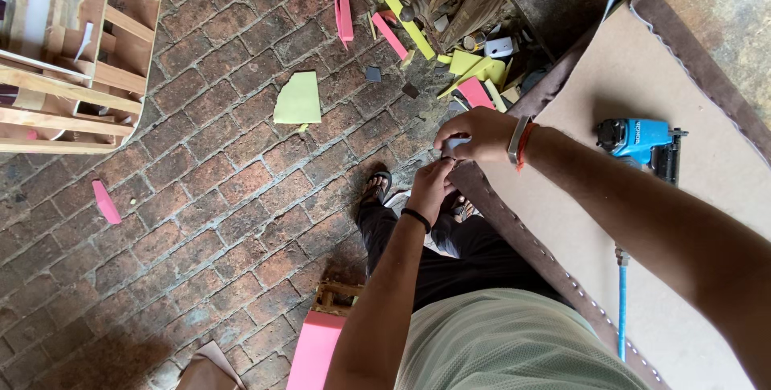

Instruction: The person staples brown fabric onto a rectangular board using a pneumatic staple gun, then trims excess fabric with scissors. They fold and staple the edges, flip the board to work on the opposite side, and continue trimming and stapling until the fabric is secured around the perimeter.

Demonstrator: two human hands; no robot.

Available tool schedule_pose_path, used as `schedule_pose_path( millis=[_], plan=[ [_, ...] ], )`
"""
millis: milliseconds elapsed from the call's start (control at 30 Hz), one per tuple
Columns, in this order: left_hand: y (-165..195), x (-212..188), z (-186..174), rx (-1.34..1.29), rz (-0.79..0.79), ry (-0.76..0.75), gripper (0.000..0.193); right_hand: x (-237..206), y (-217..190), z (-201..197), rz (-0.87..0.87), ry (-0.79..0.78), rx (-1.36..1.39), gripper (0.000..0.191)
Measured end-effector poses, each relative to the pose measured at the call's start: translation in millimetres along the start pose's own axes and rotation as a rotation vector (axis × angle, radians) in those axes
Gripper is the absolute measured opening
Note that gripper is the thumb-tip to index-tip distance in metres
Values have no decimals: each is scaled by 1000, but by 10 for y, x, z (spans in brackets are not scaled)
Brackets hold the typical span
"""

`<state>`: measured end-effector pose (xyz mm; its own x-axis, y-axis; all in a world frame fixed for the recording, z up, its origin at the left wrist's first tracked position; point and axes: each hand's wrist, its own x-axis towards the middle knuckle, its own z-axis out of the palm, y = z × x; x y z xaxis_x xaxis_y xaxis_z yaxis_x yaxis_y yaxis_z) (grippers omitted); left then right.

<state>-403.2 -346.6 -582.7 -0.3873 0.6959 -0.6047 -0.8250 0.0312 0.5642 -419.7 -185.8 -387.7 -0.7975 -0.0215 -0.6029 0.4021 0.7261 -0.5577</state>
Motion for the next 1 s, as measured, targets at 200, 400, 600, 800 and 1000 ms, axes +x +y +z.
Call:
schedule_pose_path(
  millis=[200, 400, 600, 800, 1000],
  plan=[
    [51, -115, 20, 537, 157, 82, 47, 68, 46, 21, -237, 58, -340, 16],
    [37, -122, 72, 512, 454, -116, 44, -52, 352, 174, -752, 361, -452, 19],
    [122, -249, 197, 633, 655, 6, 32, -535, 317, 508, -615, 731, -303, 14],
    [222, -361, 298, 772, 878, 108, 34, -499, 257, 779, 608, 253, 861, 62],
    [161, -368, 201, 641, 579, 32, 45, -283, 457, 1016, 407, 387, 984, 44]
  ],
)
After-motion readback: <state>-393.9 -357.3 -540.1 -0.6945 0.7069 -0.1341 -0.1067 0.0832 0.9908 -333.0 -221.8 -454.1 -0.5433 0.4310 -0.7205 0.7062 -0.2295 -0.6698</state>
